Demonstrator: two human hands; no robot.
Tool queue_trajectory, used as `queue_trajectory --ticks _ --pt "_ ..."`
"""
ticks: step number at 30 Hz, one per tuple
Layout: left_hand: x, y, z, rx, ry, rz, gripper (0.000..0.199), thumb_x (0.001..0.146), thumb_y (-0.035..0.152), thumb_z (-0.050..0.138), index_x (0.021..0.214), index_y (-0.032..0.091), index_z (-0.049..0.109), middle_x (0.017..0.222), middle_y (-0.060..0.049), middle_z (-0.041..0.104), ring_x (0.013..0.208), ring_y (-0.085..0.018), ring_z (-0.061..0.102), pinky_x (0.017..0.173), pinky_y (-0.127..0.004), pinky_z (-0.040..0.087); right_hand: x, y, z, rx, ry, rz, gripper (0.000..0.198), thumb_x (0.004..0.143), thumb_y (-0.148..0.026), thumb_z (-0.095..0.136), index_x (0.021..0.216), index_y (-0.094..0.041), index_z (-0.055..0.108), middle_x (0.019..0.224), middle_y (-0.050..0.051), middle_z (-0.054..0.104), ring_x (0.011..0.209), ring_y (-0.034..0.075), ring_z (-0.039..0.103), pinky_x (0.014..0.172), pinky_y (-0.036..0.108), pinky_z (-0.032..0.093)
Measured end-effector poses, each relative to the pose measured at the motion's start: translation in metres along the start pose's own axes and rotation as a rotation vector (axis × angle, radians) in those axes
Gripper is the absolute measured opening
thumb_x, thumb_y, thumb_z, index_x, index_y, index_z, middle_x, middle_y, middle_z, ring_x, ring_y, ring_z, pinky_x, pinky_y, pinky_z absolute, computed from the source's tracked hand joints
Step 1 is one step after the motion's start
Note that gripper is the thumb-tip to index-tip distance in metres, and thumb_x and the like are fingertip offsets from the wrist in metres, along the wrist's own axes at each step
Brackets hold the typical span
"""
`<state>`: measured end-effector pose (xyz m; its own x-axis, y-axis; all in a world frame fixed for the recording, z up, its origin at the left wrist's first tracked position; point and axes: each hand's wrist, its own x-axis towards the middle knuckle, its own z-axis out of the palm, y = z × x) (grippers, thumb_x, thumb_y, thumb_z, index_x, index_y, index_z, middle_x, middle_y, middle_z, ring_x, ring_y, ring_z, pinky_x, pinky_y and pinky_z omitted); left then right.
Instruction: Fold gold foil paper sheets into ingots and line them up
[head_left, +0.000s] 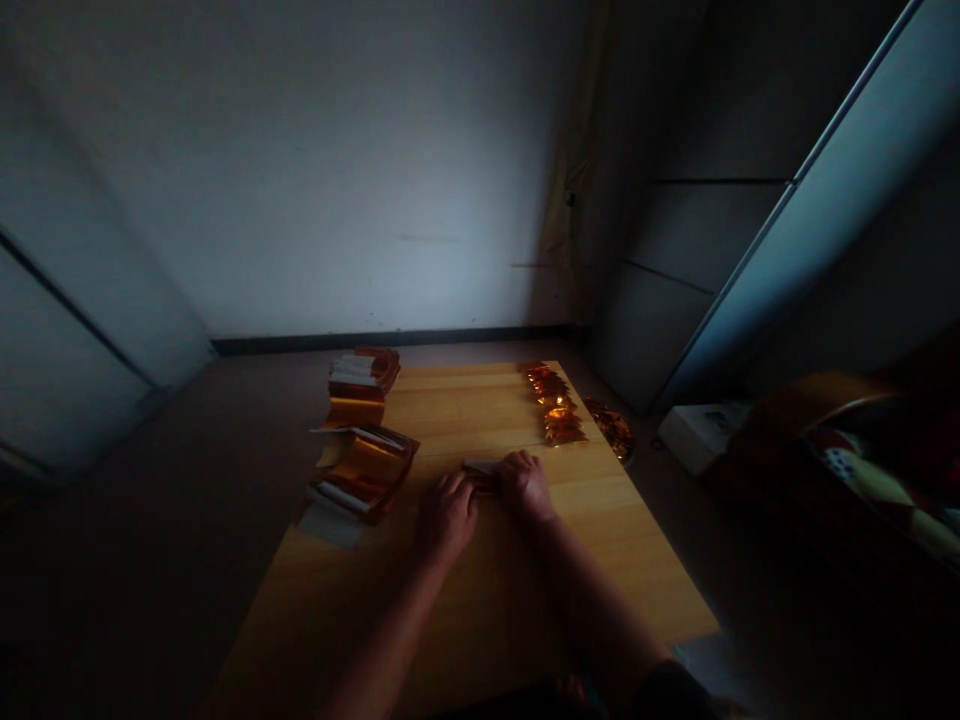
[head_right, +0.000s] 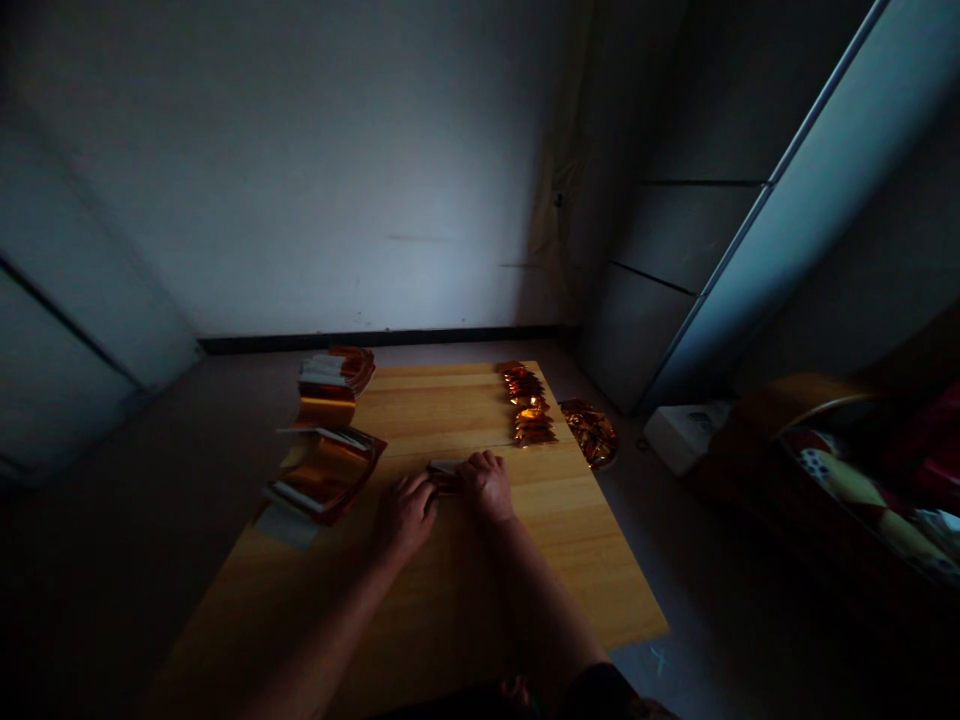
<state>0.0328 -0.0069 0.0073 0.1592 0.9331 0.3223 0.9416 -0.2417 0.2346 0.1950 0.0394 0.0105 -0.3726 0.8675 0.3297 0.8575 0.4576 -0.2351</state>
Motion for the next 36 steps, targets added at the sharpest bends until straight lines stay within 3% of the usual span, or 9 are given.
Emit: queue_trajectory --ticks 7,16,22,27,33,36 --pt "0.000 0.001 -0.007 0.002 0.007 -0.029 0.021 0.081 0.017 0.049 0.092 0.024 0.066 0.108 -0.006 0.064 0.100 -0.024 0.053 0.087 -0.040 0.041 -0.005 -0.001 -0.002 -0.038 -0.040 -0.060 0.015 0.090 -0.026 0.050 0.088 -0.022 0.065 0.088 0.005 0.061 0.086 0.020 0.047 0.074 0.031 0.031" --pt "-0.001 -0.001 -0.007 0.014 0.011 -0.043 0.021 0.081 0.019 0.050 0.092 0.024 0.067 0.106 -0.006 0.062 0.098 -0.024 0.052 0.085 -0.038 0.042 0.006 0.004 -0.002 0.109 -0.074 0.093 0.017 0.084 -0.017 0.053 0.094 -0.021 0.067 0.089 0.005 0.065 0.087 0.019 0.053 0.075 0.028 0.035" --pt "-0.001 0.001 -0.012 0.035 -0.007 -0.050 0.020 0.080 0.020 0.051 0.091 0.024 0.066 0.090 -0.006 0.059 0.093 -0.023 0.051 0.081 -0.036 0.040 0.002 0.007 -0.004 0.113 -0.052 -0.032 0.018 0.083 -0.015 0.053 0.086 -0.022 0.070 0.086 0.005 0.064 0.083 0.017 0.052 0.073 0.027 0.035" --pt "0.001 0.000 -0.012 0.062 -0.004 -0.054 0.019 0.084 0.023 0.048 0.079 0.021 0.066 0.084 -0.007 0.058 0.088 -0.022 0.050 0.077 -0.035 0.039 -0.003 0.007 -0.006 0.024 -0.112 -0.113 0.019 0.088 -0.019 0.051 0.091 -0.023 0.069 0.091 0.005 0.062 0.087 0.017 0.049 0.074 0.028 0.032" --pt "-0.001 -0.002 -0.014 0.003 0.103 -0.048 0.017 0.083 0.021 0.048 0.075 0.020 0.062 0.081 -0.007 0.060 0.084 -0.021 0.052 0.077 -0.035 0.040 -0.003 0.004 -0.009 -0.037 -0.162 -0.126 0.018 0.091 -0.023 0.049 0.095 -0.023 0.067 0.094 0.005 0.060 0.090 0.018 0.046 0.076 0.029 0.030" --pt "-0.004 0.000 -0.015 -0.026 0.201 -0.022 0.016 0.083 0.018 0.047 0.086 0.018 0.062 0.094 -0.009 0.063 0.092 -0.023 0.053 0.082 -0.037 0.040 -0.003 0.003 -0.009 -0.053 -0.149 -0.136 0.018 0.091 -0.025 0.049 0.094 -0.022 0.066 0.093 0.005 0.060 0.089 0.018 0.046 0.076 0.029 0.030"
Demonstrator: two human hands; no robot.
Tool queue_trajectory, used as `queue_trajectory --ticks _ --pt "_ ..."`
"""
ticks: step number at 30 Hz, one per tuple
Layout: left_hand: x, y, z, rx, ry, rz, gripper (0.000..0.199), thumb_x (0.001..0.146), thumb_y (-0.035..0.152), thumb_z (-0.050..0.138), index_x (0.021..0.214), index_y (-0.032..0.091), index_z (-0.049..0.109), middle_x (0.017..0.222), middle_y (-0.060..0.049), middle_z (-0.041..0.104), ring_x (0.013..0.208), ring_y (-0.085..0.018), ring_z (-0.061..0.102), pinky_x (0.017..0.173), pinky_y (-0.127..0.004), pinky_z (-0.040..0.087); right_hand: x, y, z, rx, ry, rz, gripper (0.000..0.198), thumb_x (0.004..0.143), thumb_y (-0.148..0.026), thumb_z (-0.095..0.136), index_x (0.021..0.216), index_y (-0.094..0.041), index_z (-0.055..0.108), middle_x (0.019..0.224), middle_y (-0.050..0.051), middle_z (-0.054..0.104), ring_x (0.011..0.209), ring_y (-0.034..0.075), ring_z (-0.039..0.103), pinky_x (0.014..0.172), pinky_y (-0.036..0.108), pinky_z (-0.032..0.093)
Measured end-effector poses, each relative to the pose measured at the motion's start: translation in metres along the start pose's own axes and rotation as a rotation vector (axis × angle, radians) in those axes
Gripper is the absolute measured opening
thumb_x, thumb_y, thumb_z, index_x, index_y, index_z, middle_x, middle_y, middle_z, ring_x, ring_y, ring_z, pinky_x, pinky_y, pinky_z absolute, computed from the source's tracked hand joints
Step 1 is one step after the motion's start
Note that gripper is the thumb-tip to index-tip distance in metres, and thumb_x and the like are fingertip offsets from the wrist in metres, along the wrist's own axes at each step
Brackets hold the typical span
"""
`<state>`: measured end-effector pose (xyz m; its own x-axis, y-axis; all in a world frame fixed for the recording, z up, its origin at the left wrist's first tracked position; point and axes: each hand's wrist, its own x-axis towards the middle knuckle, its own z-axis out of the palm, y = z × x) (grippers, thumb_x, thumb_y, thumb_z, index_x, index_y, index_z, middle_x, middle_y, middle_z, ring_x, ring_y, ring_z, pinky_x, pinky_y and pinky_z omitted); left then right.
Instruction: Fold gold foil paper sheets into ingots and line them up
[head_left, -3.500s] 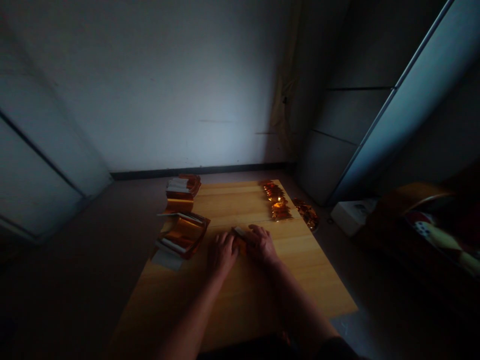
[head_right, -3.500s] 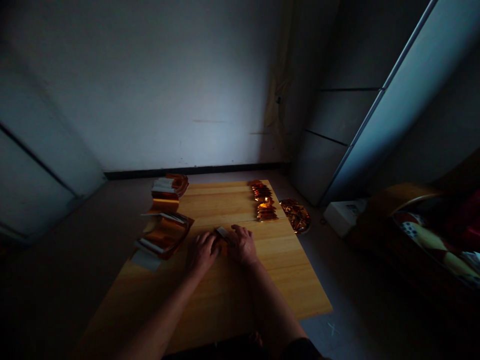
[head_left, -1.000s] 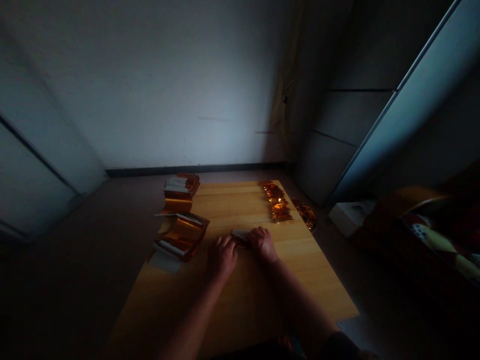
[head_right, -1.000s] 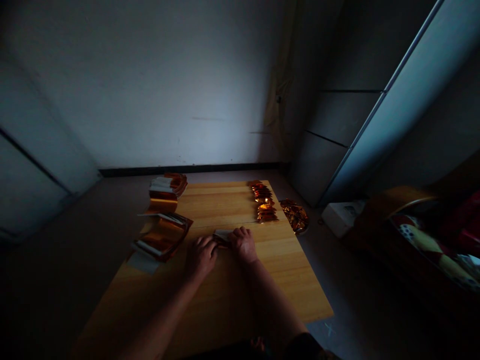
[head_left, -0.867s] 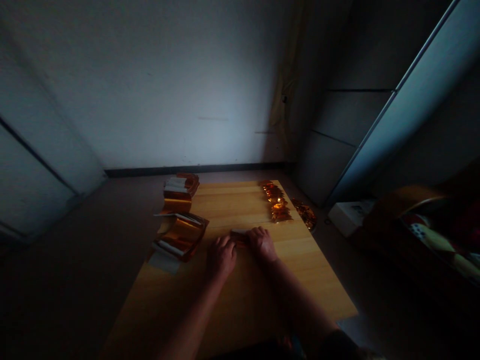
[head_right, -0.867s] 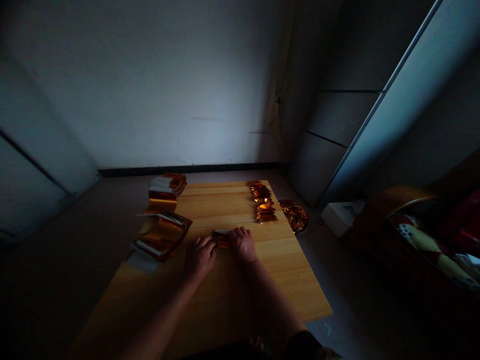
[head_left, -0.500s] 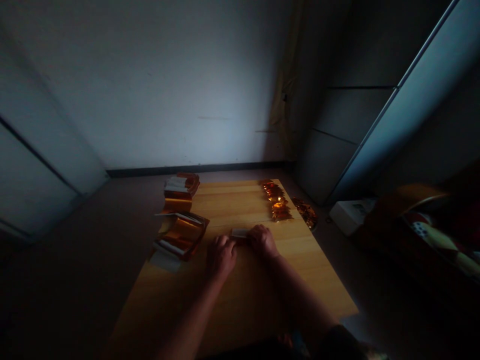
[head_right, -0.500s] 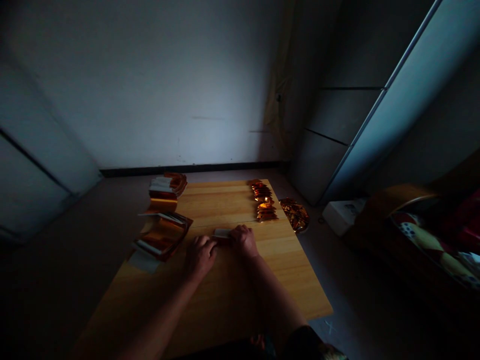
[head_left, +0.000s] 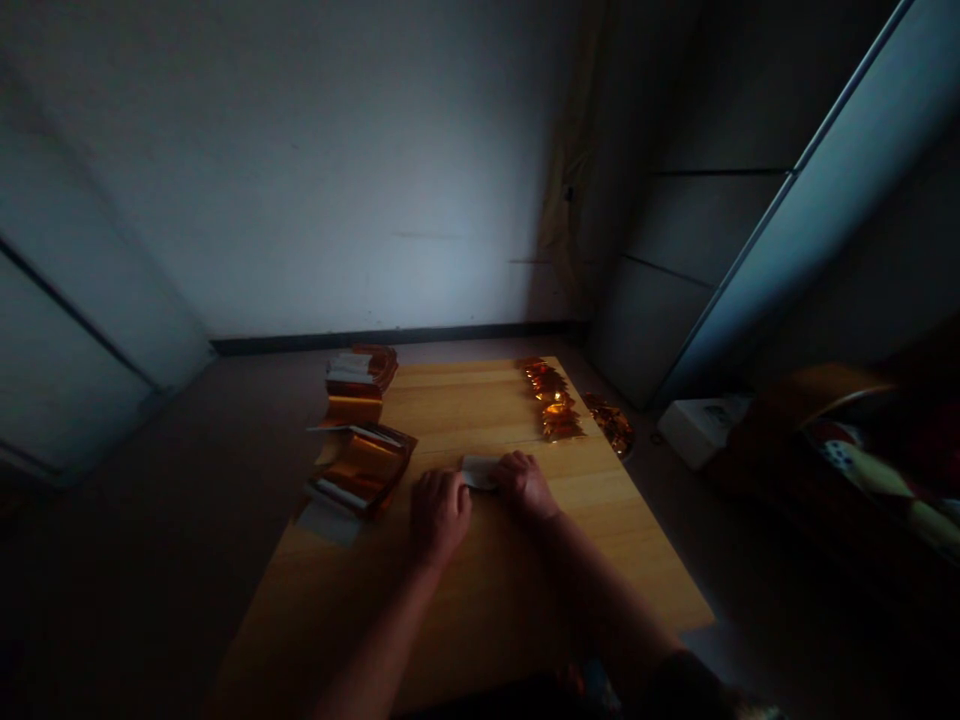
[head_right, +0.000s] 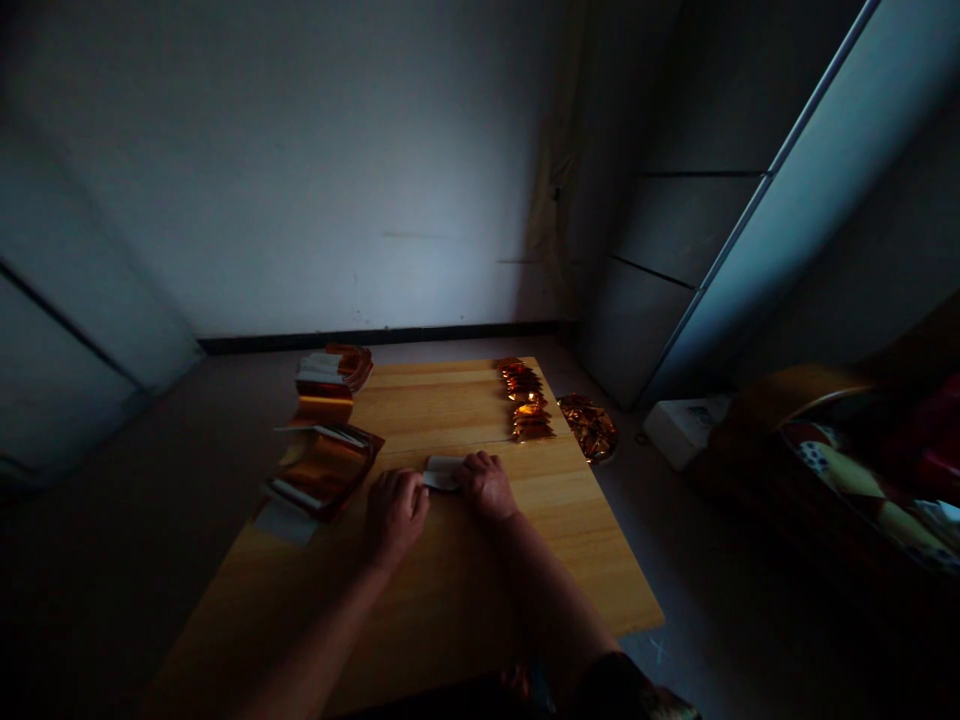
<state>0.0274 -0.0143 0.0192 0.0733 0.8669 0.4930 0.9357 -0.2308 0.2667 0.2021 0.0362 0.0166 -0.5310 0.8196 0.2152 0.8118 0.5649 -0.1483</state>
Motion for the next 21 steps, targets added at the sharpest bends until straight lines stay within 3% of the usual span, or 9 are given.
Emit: queue_trajectory --ticks 3,5,11,16,18,21 --pt "-0.002 0.001 0.003 -0.044 -0.008 0.149 0.027 0.081 0.014 0.046 0.103 0.019 0.060 0.116 -0.009 0.060 0.106 -0.025 0.051 0.090 -0.041 0.037 0.000 -0.001 -0.001 -0.010 -0.001 0.008 0.018 0.092 -0.026 0.049 0.094 -0.022 0.066 0.093 0.006 0.060 0.088 0.018 0.046 0.075 0.029 0.030" --pt "-0.002 0.000 0.008 -0.048 -0.075 0.228 0.029 0.080 0.013 0.047 0.104 0.020 0.061 0.122 -0.008 0.059 0.109 -0.025 0.050 0.091 -0.042 0.037 0.000 -0.002 -0.002 -0.011 -0.008 0.008 0.018 0.091 -0.026 0.049 0.094 -0.022 0.067 0.093 0.006 0.060 0.088 0.018 0.046 0.075 0.029 0.030" --pt "-0.001 -0.001 0.012 -0.012 -0.197 0.204 0.030 0.077 0.012 0.049 0.101 0.021 0.064 0.114 -0.009 0.064 0.101 -0.026 0.055 0.083 -0.044 0.039 -0.002 0.001 -0.002 -0.010 0.007 -0.015 0.017 0.091 -0.025 0.050 0.091 -0.021 0.066 0.093 0.006 0.061 0.089 0.018 0.048 0.077 0.029 0.031" --pt "-0.003 0.001 0.006 -0.030 -0.054 0.172 0.028 0.077 0.012 0.050 0.101 0.020 0.062 0.115 -0.009 0.061 0.099 -0.025 0.053 0.083 -0.042 0.039 -0.004 0.004 0.002 0.046 0.048 0.000 0.016 0.091 -0.024 0.050 0.092 -0.021 0.066 0.092 0.005 0.062 0.088 0.017 0.050 0.076 0.028 0.032" --pt "-0.004 0.001 0.004 -0.043 0.021 0.157 0.022 0.078 0.013 0.050 0.095 0.019 0.063 0.106 -0.009 0.063 0.095 -0.025 0.053 0.083 -0.040 0.040 -0.003 0.006 0.006 0.087 0.083 0.046 0.015 0.090 -0.024 0.051 0.092 -0.021 0.066 0.091 0.005 0.063 0.086 0.017 0.051 0.076 0.028 0.034" --pt "-0.005 0.000 0.003 -0.067 0.005 0.199 0.015 0.079 0.012 0.049 0.078 0.019 0.062 0.085 -0.007 0.063 0.085 -0.022 0.053 0.078 -0.037 0.041 0.000 0.009 0.012 0.169 0.132 0.098 0.018 0.085 -0.028 0.059 0.100 -0.019 0.064 0.093 0.006 0.065 0.087 0.018 0.054 0.076 0.028 0.037"
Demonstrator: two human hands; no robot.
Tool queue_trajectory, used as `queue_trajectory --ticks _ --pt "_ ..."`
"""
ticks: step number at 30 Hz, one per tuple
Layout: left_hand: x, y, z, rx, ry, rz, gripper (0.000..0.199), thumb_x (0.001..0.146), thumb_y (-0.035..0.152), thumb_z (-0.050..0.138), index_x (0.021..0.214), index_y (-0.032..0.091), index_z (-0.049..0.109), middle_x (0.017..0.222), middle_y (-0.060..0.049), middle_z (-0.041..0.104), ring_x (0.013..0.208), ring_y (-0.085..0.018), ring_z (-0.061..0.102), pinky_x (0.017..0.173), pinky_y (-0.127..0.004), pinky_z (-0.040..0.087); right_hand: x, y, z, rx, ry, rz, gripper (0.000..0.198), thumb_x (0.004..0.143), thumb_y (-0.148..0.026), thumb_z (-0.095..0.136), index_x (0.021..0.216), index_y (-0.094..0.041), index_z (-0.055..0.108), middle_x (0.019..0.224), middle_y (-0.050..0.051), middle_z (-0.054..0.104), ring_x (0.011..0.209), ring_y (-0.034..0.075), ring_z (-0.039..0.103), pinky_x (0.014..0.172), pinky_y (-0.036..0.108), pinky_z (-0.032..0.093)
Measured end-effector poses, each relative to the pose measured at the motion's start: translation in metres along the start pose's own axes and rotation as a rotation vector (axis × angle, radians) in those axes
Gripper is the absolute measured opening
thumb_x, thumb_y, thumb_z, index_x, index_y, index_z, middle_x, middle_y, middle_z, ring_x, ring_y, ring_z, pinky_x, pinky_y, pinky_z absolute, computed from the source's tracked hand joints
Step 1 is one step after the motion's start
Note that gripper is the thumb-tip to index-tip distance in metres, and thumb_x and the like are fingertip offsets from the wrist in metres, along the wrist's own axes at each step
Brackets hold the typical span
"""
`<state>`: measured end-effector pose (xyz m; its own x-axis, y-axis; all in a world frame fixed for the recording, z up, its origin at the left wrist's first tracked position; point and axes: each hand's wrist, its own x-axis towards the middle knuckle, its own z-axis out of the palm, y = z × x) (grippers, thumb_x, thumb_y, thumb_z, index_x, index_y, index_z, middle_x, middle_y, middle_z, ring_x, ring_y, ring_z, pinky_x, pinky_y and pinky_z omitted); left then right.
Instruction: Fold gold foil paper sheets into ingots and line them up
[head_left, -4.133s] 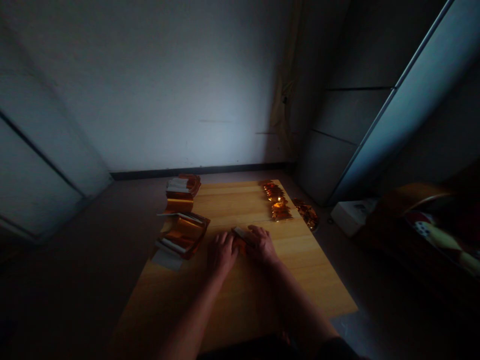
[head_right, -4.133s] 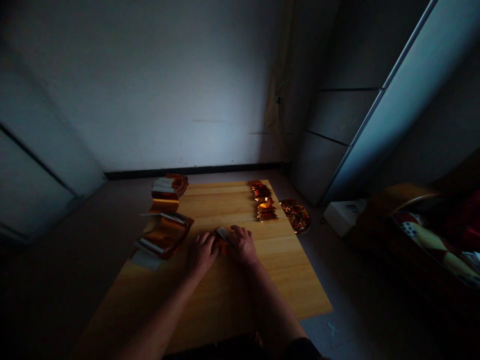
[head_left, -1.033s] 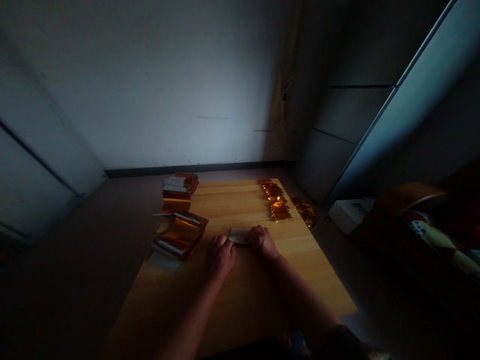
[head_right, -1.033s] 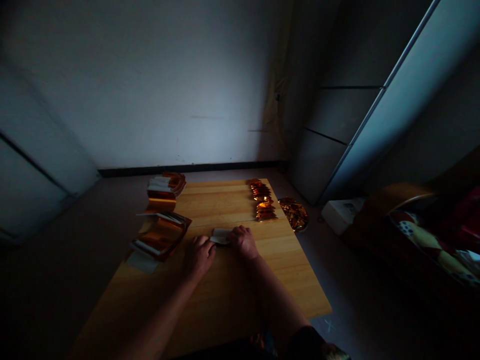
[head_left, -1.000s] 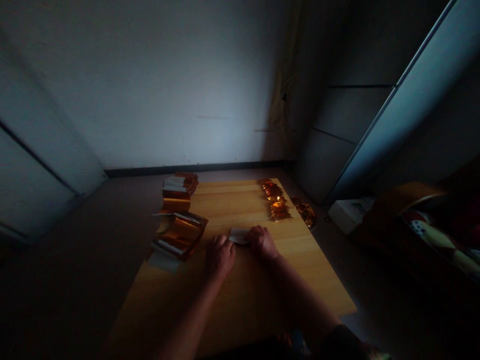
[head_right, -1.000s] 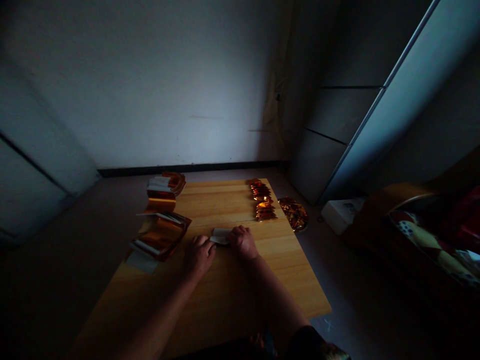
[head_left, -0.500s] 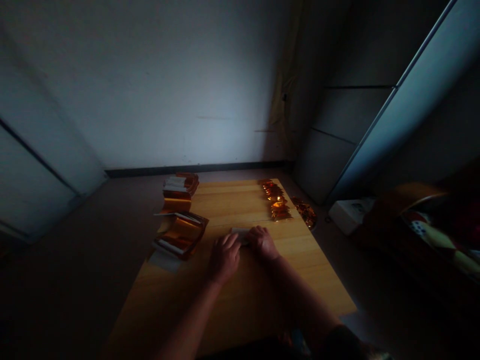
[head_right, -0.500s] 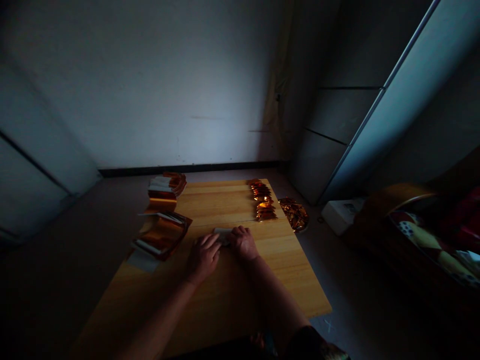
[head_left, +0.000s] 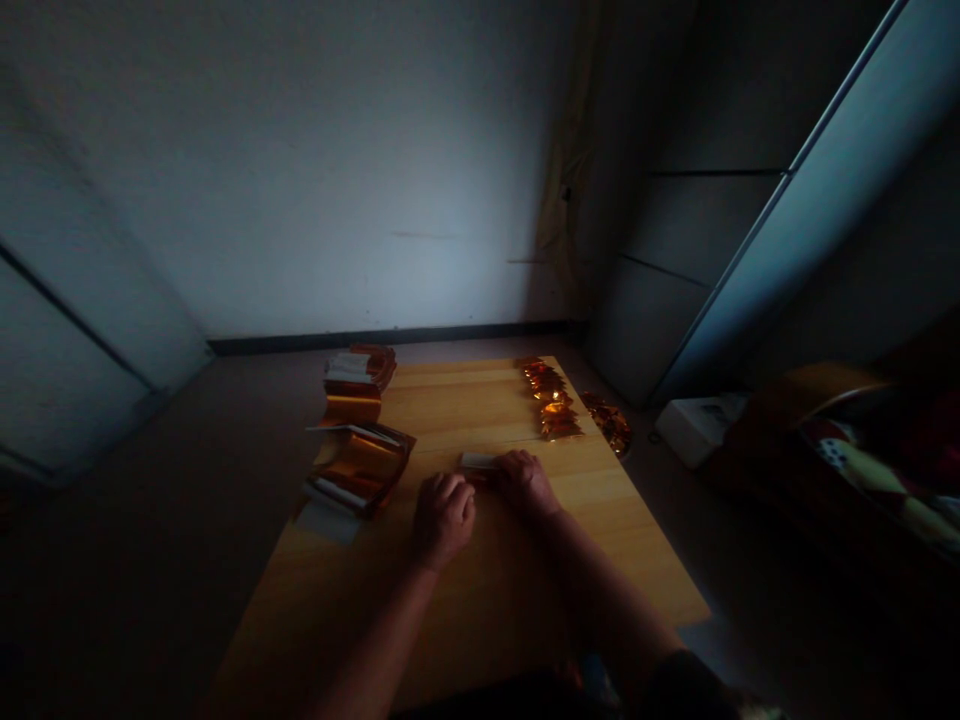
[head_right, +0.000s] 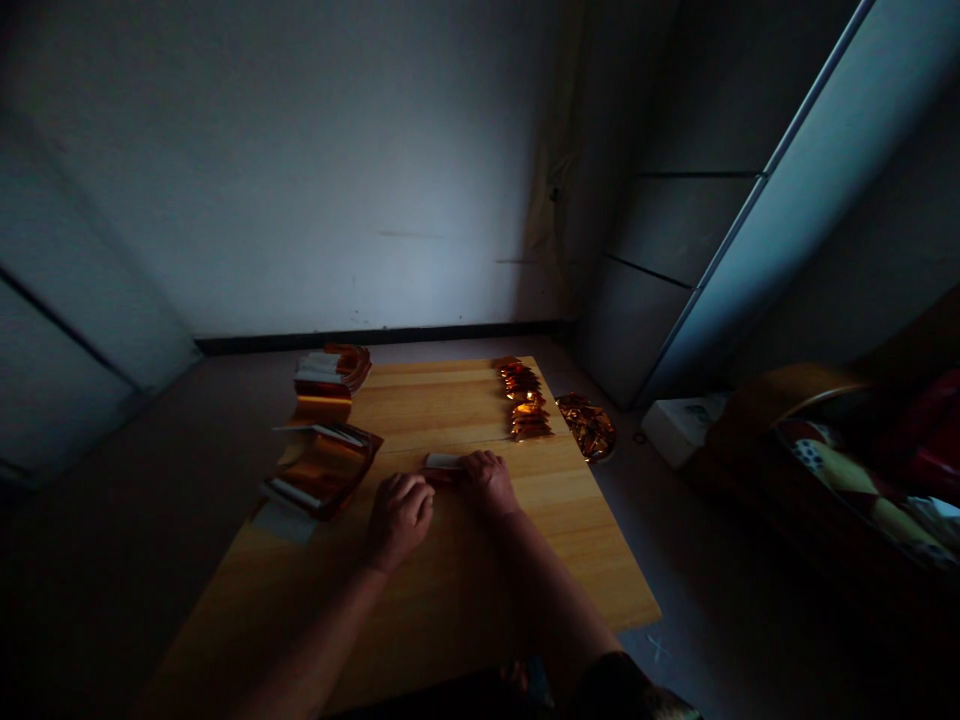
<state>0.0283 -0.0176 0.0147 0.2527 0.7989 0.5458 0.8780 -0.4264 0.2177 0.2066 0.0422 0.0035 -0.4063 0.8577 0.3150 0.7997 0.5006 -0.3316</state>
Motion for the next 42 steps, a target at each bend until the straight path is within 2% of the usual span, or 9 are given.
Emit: queue_trajectory --ticks 4,7,12,16,25,29,32,35,42 --pt "0.001 0.000 0.002 -0.024 -0.087 0.025 0.018 0.075 0.008 0.049 0.079 0.019 0.062 0.084 -0.006 0.062 0.084 -0.020 0.054 0.078 -0.035 0.043 0.005 0.003 0.001 0.079 0.006 0.005 0.038 0.076 -0.038 0.068 0.106 -0.017 0.063 0.098 0.008 0.066 0.090 0.021 0.058 0.080 0.029 0.041" --pt "0.002 -0.001 0.004 -0.006 -0.130 -0.006 0.018 0.074 0.008 0.051 0.081 0.020 0.063 0.086 -0.006 0.063 0.087 -0.022 0.054 0.079 -0.036 0.043 0.008 0.001 -0.004 0.090 -0.033 0.014 0.038 0.075 -0.041 0.069 0.104 -0.018 0.065 0.098 0.008 0.067 0.090 0.021 0.059 0.080 0.029 0.041" --pt "0.004 0.000 0.004 -0.009 -0.173 -0.031 0.021 0.074 0.008 0.050 0.081 0.020 0.066 0.086 -0.007 0.062 0.089 -0.022 0.054 0.080 -0.035 0.044 0.009 -0.001 -0.010 0.034 -0.156 0.003 0.016 0.077 -0.024 0.063 0.091 -0.019 0.069 0.089 0.006 0.068 0.084 0.018 0.059 0.076 0.027 0.039" --pt "0.004 -0.001 0.003 -0.002 -0.186 -0.056 0.020 0.074 0.009 0.051 0.077 0.021 0.067 0.085 -0.007 0.061 0.087 -0.021 0.053 0.078 -0.035 0.043 0.004 0.001 -0.008 -0.018 -0.163 0.012 0.018 0.077 -0.013 0.057 0.089 -0.019 0.069 0.087 0.005 0.066 0.083 0.017 0.057 0.074 0.026 0.036" --pt "0.002 -0.011 0.007 0.054 -0.078 -0.217 0.018 0.074 0.016 0.051 0.065 0.021 0.065 0.075 -0.005 0.057 0.078 -0.020 0.052 0.070 -0.033 0.043 -0.006 -0.006 -0.014 -0.124 -0.178 -0.084 0.019 0.089 -0.020 0.050 0.099 -0.020 0.066 0.095 0.007 0.061 0.091 0.018 0.050 0.078 0.029 0.033" --pt "0.001 -0.011 0.003 -0.036 0.090 -0.293 0.016 0.074 0.013 0.049 0.066 0.020 0.060 0.079 -0.006 0.059 0.082 -0.020 0.053 0.074 -0.032 0.045 -0.011 -0.009 -0.013 -0.188 -0.177 -0.132 0.018 0.090 -0.022 0.048 0.097 -0.021 0.065 0.097 0.007 0.059 0.092 0.019 0.046 0.078 0.029 0.033" --pt "0.001 -0.009 0.001 -0.130 0.165 -0.202 0.024 0.075 0.010 0.045 0.089 0.019 0.062 0.102 -0.009 0.061 0.100 -0.022 0.053 0.087 -0.036 0.045 -0.013 -0.012 -0.012 -0.212 -0.165 -0.122 0.017 0.091 -0.022 0.049 0.098 -0.020 0.064 0.097 0.007 0.058 0.091 0.019 0.045 0.077 0.030 0.033" --pt "0.000 -0.008 0.003 -0.171 0.069 -0.006 0.041 0.075 0.008 0.043 0.112 0.018 0.058 0.121 -0.009 0.057 0.114 -0.022 0.048 0.097 -0.040 0.040 -0.015 -0.015 -0.012 -0.206 -0.143 -0.112 0.017 0.091 -0.023 0.049 0.098 -0.020 0.064 0.095 0.007 0.058 0.089 0.019 0.045 0.078 0.030 0.033" --pt "0.001 -0.004 0.007 -0.109 -0.140 0.056 0.026 0.074 0.013 0.050 0.093 0.020 0.066 0.106 -0.008 0.067 0.098 -0.023 0.057 0.087 -0.042 0.042 -0.015 -0.013 -0.012 -0.208 -0.175 -0.103 0.016 0.090 -0.022 0.049 0.096 -0.021 0.064 0.096 0.006 0.058 0.090 0.019 0.045 0.077 0.030 0.033"
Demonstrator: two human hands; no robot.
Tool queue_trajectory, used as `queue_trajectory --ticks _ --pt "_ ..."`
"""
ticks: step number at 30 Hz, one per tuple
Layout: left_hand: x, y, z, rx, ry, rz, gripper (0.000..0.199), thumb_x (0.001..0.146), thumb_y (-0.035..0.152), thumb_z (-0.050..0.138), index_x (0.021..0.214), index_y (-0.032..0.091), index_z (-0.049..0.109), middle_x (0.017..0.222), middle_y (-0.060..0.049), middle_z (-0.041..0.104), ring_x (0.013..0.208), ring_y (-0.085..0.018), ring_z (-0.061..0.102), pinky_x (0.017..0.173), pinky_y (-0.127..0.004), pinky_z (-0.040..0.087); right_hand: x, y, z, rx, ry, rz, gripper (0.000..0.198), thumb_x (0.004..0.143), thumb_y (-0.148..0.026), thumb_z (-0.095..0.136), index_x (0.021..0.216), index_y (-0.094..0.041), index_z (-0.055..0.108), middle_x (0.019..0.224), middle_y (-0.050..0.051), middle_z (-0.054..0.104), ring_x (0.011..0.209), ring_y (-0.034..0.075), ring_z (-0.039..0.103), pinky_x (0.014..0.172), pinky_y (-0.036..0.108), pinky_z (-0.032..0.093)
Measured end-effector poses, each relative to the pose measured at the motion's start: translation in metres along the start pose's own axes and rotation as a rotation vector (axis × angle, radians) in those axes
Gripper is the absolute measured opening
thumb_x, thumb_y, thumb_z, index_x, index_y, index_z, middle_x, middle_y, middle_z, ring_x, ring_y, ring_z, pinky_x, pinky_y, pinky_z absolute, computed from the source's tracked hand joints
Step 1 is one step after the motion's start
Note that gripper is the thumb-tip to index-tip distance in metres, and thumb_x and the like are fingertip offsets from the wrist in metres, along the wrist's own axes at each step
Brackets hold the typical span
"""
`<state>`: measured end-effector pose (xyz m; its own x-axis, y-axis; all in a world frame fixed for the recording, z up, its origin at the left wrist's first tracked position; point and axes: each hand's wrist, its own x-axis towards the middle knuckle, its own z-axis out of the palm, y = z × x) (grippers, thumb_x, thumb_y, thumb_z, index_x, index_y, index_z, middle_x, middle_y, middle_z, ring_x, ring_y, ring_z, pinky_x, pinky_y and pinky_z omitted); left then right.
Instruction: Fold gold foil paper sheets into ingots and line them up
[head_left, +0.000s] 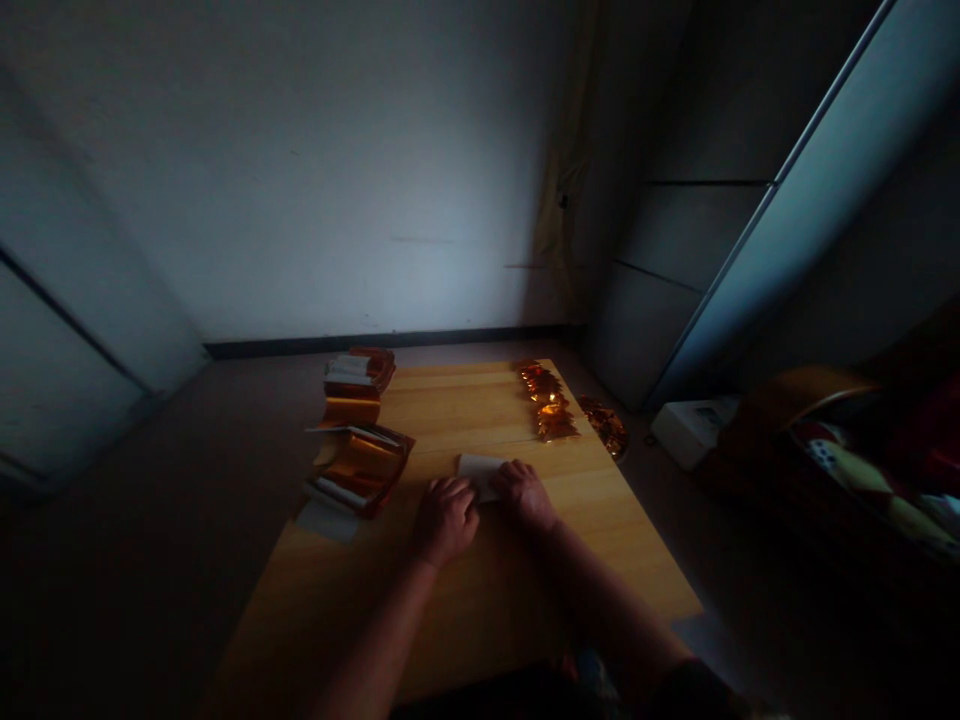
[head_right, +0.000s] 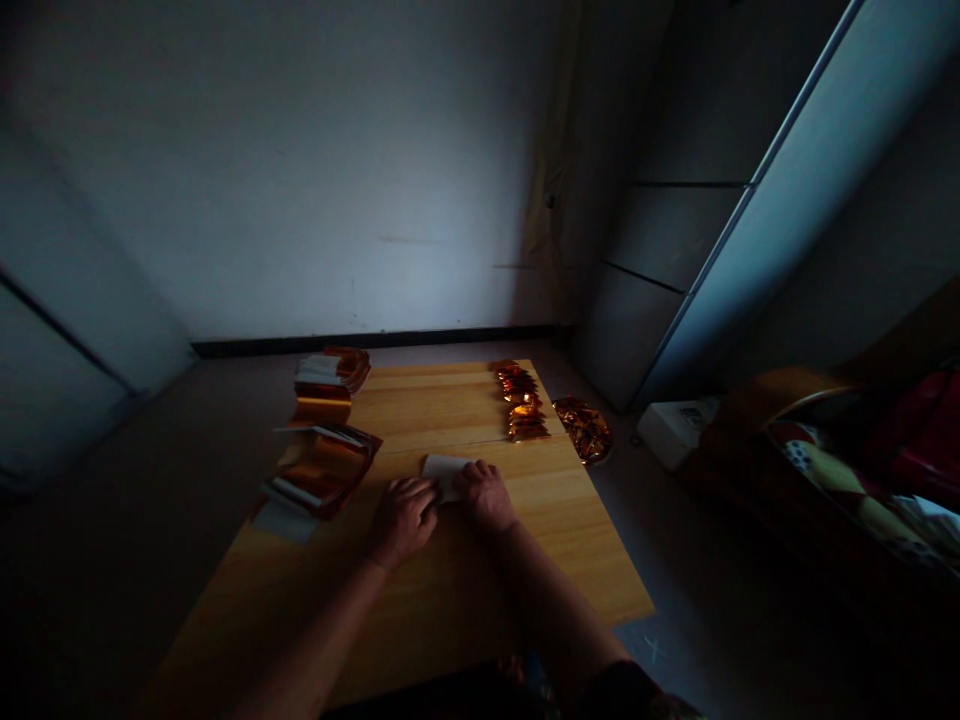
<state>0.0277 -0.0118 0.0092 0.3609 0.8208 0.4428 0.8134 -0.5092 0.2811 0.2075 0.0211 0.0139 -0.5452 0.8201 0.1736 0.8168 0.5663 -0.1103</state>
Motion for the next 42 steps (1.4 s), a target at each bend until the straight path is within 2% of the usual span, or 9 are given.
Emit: queue_trajectory --ticks 6,12,15,19,23,28,31,35,42 --pt "0.000 0.007 -0.009 0.029 -0.022 -0.038 0.024 0.071 0.015 0.053 0.090 0.021 0.066 0.107 -0.007 0.067 0.094 -0.023 0.058 0.087 -0.043 0.039 -0.015 0.000 -0.009 0.003 0.028 -0.029 0.019 0.091 -0.026 0.048 0.104 -0.024 0.062 0.102 0.006 0.058 0.094 0.019 0.046 0.080 0.030 0.033" --pt "-0.001 0.007 -0.012 0.024 -0.033 -0.040 0.023 0.072 0.023 0.057 0.092 0.024 0.066 0.108 -0.005 0.066 0.094 -0.023 0.058 0.089 -0.046 0.034 -0.028 0.022 -0.008 0.077 0.057 0.009 0.020 0.092 -0.025 0.048 0.103 -0.025 0.064 0.106 0.005 0.062 0.095 0.018 0.049 0.082 0.030 0.034" --pt "0.001 0.009 -0.015 0.027 -0.052 -0.022 0.025 0.077 0.031 0.055 0.100 0.027 0.065 0.106 -0.005 0.066 0.094 -0.023 0.058 0.090 -0.048 0.031 -0.020 0.027 -0.006 0.154 0.093 0.106 0.020 0.091 -0.023 0.048 0.100 -0.023 0.066 0.101 0.005 0.065 0.091 0.018 0.051 0.077 0.028 0.036" --pt "0.002 0.010 -0.016 0.064 -0.076 -0.007 0.026 0.078 0.030 0.055 0.102 0.029 0.065 0.105 -0.005 0.065 0.094 -0.024 0.056 0.088 -0.047 0.032 0.002 0.017 -0.008 0.136 0.136 0.288 0.025 0.087 -0.023 0.050 0.110 -0.021 0.060 0.104 0.007 0.064 0.096 0.020 0.052 0.077 0.029 0.037" --pt "0.003 0.009 -0.015 0.069 -0.091 -0.017 0.025 0.080 0.030 0.054 0.102 0.028 0.066 0.105 -0.006 0.063 0.095 -0.024 0.055 0.084 -0.043 0.034 0.023 0.002 -0.014 0.065 0.022 0.382 0.030 0.077 -0.031 0.061 0.106 -0.024 0.061 0.104 0.007 0.062 0.099 0.024 0.052 0.076 0.032 0.038" --pt "0.003 0.005 -0.012 0.062 -0.119 -0.012 0.026 0.079 0.032 0.056 0.103 0.030 0.066 0.104 -0.006 0.063 0.094 -0.024 0.053 0.078 -0.040 0.036 0.039 0.000 -0.015 0.087 -0.065 0.417 0.021 0.077 -0.029 0.059 0.097 -0.024 0.065 0.098 0.007 0.064 0.096 0.022 0.054 0.074 0.030 0.038" --pt "0.003 0.005 -0.011 0.054 -0.114 -0.010 0.026 0.079 0.031 0.055 0.103 0.030 0.067 0.105 -0.006 0.063 0.094 -0.024 0.053 0.078 -0.040 0.036 0.042 0.002 -0.014 0.101 -0.015 0.416 0.020 0.078 -0.029 0.058 0.095 -0.023 0.065 0.099 0.007 0.063 0.094 0.021 0.055 0.069 0.027 0.037" --pt "0.002 0.006 -0.010 0.053 -0.113 -0.023 0.026 0.079 0.027 0.054 0.103 0.027 0.066 0.107 -0.007 0.064 0.094 -0.024 0.053 0.081 -0.041 0.037 0.041 0.003 -0.009 0.113 0.053 0.335 0.017 0.082 -0.021 0.053 0.094 -0.021 0.065 0.092 0.006 0.064 0.088 0.018 0.055 0.069 0.025 0.036" --pt "0.002 0.007 -0.007 0.057 -0.093 -0.036 0.028 0.076 0.022 0.056 0.102 0.025 0.066 0.108 -0.007 0.063 0.095 -0.024 0.055 0.083 -0.040 0.041 0.031 -0.001 -0.010 0.014 0.010 0.181 0.016 0.087 -0.022 0.050 0.092 -0.021 0.066 0.094 0.008 0.061 0.092 0.020 0.049 0.075 0.030 0.033"
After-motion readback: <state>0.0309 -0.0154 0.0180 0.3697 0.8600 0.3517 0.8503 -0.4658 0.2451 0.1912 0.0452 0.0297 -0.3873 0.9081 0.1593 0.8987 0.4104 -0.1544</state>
